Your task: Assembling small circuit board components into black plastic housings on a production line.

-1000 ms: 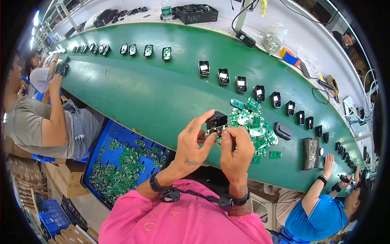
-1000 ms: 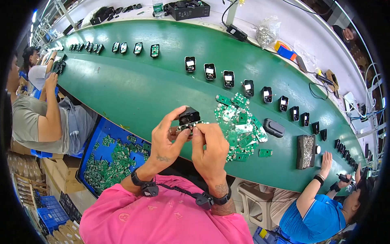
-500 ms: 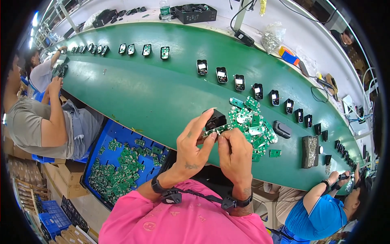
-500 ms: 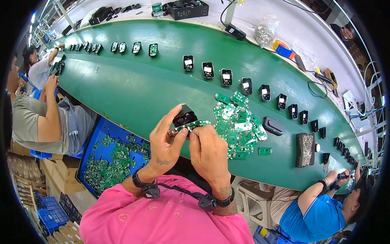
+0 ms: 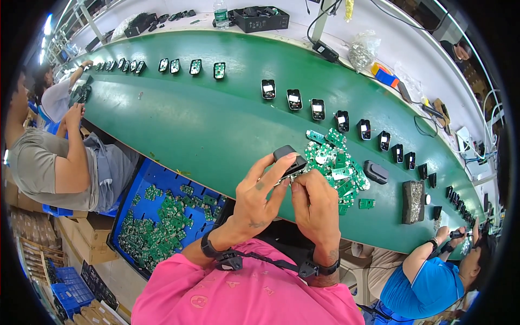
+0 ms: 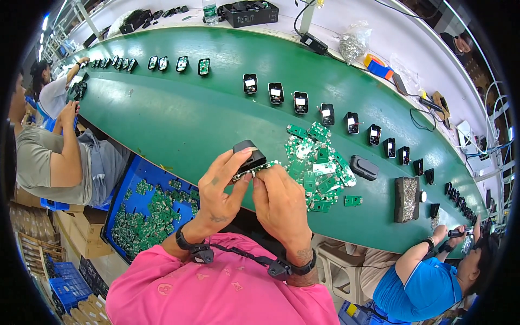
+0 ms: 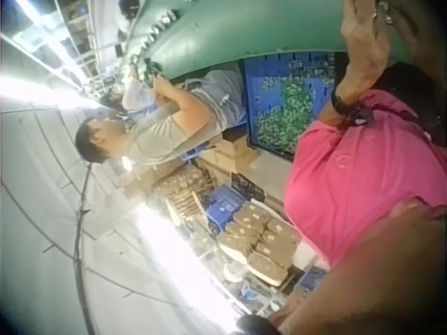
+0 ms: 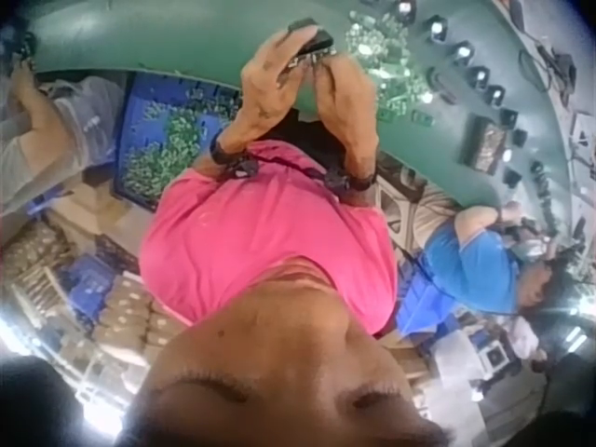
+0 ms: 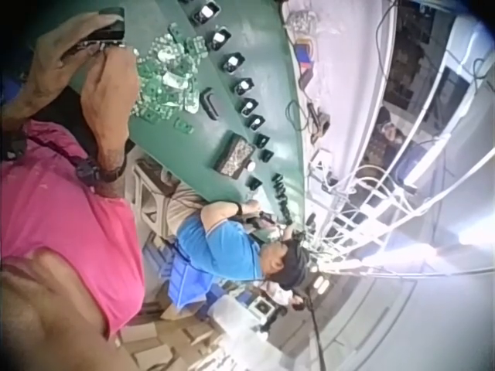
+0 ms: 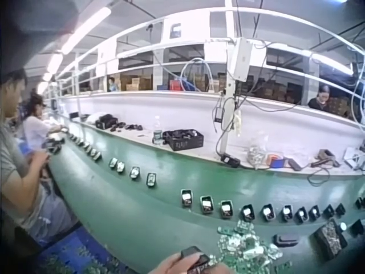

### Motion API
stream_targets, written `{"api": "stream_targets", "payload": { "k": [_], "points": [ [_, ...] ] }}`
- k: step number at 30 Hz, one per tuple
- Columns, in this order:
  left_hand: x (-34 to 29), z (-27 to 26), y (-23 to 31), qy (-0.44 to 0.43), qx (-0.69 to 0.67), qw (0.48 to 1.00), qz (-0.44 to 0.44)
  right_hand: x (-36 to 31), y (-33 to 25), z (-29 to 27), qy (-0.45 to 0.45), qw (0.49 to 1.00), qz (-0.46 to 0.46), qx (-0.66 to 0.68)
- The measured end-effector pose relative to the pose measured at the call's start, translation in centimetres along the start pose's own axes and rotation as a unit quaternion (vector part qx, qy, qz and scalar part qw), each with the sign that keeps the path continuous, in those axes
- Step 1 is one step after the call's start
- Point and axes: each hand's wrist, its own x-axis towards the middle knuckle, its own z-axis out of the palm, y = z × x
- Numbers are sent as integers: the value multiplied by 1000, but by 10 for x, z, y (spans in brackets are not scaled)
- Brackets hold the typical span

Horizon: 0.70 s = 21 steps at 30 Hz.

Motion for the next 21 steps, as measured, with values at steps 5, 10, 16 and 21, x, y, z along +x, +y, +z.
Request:
{"api": "stream_targets", "payload": {
  "k": [5,10,16,21],
  "points": [
    [0,-1,3,-10,-27,1000,-10,-2,2,-4,-17,1000,0,-18],
    [2,-2,10,-21,-77,994,-76,-4,1,-7,-22,1000,-1,-12],
    [-3,-2,8,-3,-38,999,-23,-5,0,-4,-9,1000,-17,-11],
    [-8,-1,7,-14,34,999,20,-8,-2,-6,-16,1000,3,-17]
  ]
}}
